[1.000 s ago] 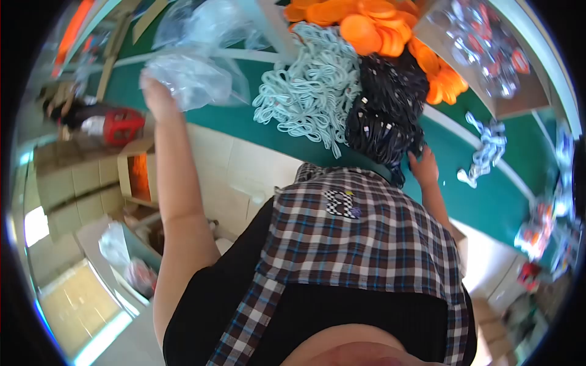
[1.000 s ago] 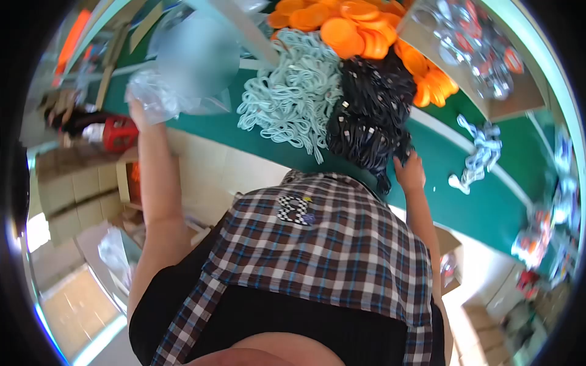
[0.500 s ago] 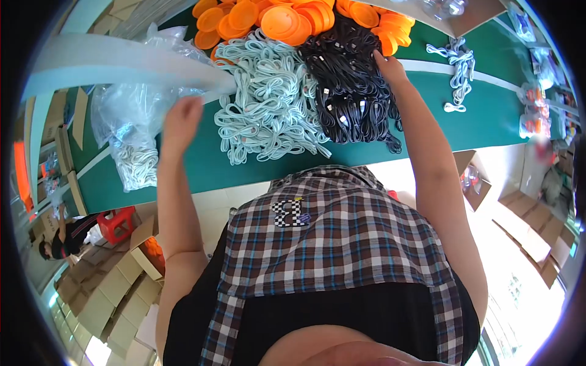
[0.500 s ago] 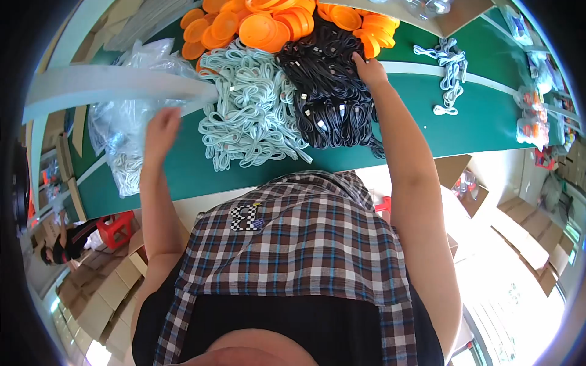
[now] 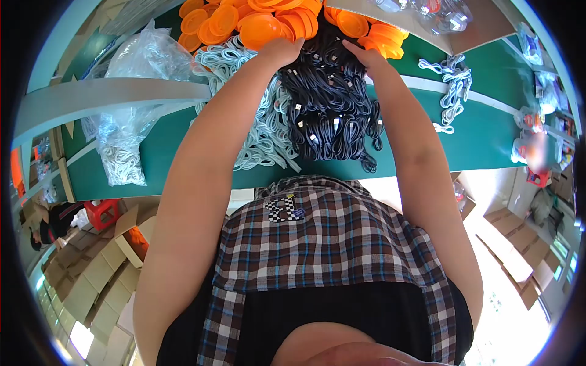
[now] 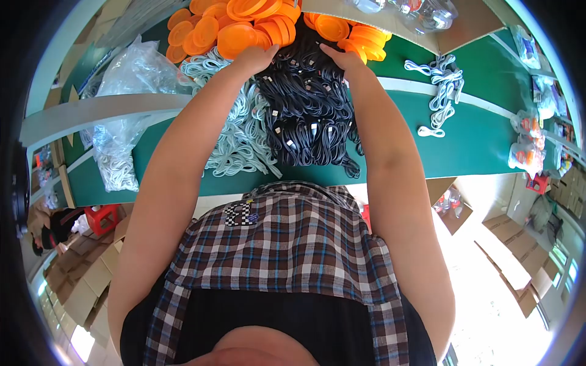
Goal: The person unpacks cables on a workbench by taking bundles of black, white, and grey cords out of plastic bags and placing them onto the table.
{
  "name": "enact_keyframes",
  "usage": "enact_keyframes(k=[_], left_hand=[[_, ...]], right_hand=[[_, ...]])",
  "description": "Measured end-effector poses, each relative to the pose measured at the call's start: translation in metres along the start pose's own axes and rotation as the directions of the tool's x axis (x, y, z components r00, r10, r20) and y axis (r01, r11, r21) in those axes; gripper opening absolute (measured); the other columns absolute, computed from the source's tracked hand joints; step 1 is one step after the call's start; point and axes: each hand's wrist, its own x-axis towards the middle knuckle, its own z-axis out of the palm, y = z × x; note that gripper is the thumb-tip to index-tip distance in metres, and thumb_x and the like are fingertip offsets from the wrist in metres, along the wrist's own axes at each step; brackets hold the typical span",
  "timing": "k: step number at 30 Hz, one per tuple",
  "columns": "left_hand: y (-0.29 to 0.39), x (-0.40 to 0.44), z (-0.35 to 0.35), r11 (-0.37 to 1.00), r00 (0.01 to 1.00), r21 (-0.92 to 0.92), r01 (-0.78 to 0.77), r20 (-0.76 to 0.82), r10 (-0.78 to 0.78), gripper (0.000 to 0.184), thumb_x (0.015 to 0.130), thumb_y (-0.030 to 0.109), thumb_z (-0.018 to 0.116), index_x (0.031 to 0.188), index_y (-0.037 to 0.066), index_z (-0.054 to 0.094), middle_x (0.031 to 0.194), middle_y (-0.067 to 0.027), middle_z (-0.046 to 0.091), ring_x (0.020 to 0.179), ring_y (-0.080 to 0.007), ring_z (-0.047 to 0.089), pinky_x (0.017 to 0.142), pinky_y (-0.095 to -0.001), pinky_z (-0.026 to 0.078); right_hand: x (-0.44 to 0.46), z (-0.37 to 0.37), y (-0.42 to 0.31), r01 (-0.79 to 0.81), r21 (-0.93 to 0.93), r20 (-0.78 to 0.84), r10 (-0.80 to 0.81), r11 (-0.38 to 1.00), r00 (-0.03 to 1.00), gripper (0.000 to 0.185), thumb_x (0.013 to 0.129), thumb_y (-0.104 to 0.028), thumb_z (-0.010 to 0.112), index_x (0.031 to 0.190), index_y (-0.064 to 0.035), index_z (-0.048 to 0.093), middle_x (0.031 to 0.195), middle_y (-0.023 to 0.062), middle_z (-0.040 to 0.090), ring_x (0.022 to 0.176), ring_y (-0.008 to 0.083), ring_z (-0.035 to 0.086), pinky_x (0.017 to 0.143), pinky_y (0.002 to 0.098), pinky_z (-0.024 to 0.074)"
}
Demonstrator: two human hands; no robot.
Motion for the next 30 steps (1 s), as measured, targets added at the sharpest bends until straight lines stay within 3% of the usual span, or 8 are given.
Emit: enact_keyframes(k=[5,10,14,15,21,22,24,30], left_hand=[[0.003,0.028,0.016,0.997,0.997,0.058,0.057,-0.056,-0.054,0.076,0.093,0.063,0.036,0.108,-0.005,0.067,0.106,-0.0223,0.068,0.097,-0.0420,0.062,0.087,-0.0448,0.048],[0.008,0.042,0.016,0.982,0.989,0.127,0.140,0.021,-0.143,0.079,0.091,0.066,0.039,0.111,-0.005,0.067,0.110,-0.0223,0.068,0.100,-0.0407,0.063,0.087,-0.0450,0.049],[0.004,0.062,-0.006,0.895,0.847,0.064,0.441,0.300,-0.439,0.081,0.088,0.068,0.043,0.115,-0.004,0.066,0.116,-0.0211,0.067,0.102,-0.0400,0.063,0.087,-0.0435,0.050],[0.001,0.062,-0.005,0.890,0.842,0.058,0.451,0.301,-0.447,0.081,0.088,0.068,0.043,0.115,-0.004,0.066,0.116,-0.0211,0.067,0.102,-0.0400,0.063,0.087,-0.0435,0.050],[-0.014,0.055,0.007,0.841,0.860,-0.349,0.414,0.454,-0.234,0.071,0.083,0.057,0.057,0.123,-0.002,0.060,0.122,-0.0187,0.063,0.109,-0.0348,0.060,0.092,-0.0404,0.048],[-0.009,0.036,-0.005,0.816,0.881,-0.424,0.391,0.430,-0.199,0.071,0.082,0.055,0.059,0.125,-0.002,0.059,0.124,-0.0183,0.063,0.110,-0.0340,0.060,0.093,-0.0399,0.047],[0.006,0.007,-0.027,0.774,0.928,-0.553,0.308,0.352,-0.117,0.070,0.081,0.051,0.063,0.127,-0.001,0.058,0.126,-0.0175,0.062,0.112,-0.0323,0.059,0.095,-0.0389,0.047],[0.005,-0.035,-0.035,0.626,0.939,-0.759,0.176,0.321,0.125,0.074,0.077,0.041,0.074,0.135,0.001,0.053,0.132,-0.0155,0.059,0.118,-0.0280,0.057,0.099,-0.0364,0.045]], right_hand=[[0.011,0.016,-0.012,-0.048,0.113,0.154,0.030,0.992,0.988,0.068,0.078,-0.044,0.077,0.124,0.0026,0.058,0.113,0.0166,0.067,0.099,0.0259,0.066,0.086,0.0330,0.0533],[0.012,0.008,-0.016,-0.124,0.219,0.300,0.054,0.968,0.952,0.066,0.076,-0.040,0.081,0.122,0.0028,0.059,0.110,0.0163,0.069,0.096,0.0237,0.068,0.083,0.0314,0.0550],[0.009,0.017,-0.024,-0.198,0.295,0.404,0.066,0.935,0.912,0.064,0.075,-0.036,0.083,0.120,0.0030,0.060,0.107,0.0161,0.069,0.093,0.0219,0.069,0.080,0.0300,0.0564],[0.014,0.019,-0.030,-0.201,0.286,0.413,0.069,0.937,0.908,0.064,0.075,-0.036,0.083,0.120,0.0030,0.060,0.107,0.0161,0.069,0.093,0.0219,0.069,0.080,0.0300,0.0564],[0.023,0.015,-0.039,-0.369,0.094,0.655,0.222,0.924,0.722,0.059,0.079,-0.027,0.081,0.124,0.0009,0.056,0.105,0.0130,0.069,0.091,0.0221,0.068,0.078,0.0321,0.0565],[0.022,0.018,-0.034,-0.339,0.083,0.663,0.201,0.937,0.721,0.059,0.079,-0.027,0.081,0.124,0.0009,0.056,0.105,0.0130,0.069,0.091,0.0221,0.068,0.078,0.0321,0.0565],[0.021,0.023,-0.029,-0.269,0.306,0.636,0.014,0.913,0.772,0.058,0.081,-0.025,0.079,0.127,-0.0009,0.055,0.107,0.0119,0.069,0.093,0.0212,0.068,0.079,0.0313,0.0558],[-0.007,0.013,-0.038,-0.063,0.305,0.689,-0.174,0.950,0.703,0.059,0.083,-0.024,0.076,0.133,-0.0034,0.052,0.121,0.0131,0.065,0.103,0.0229,0.066,0.086,0.0333,0.0548]])
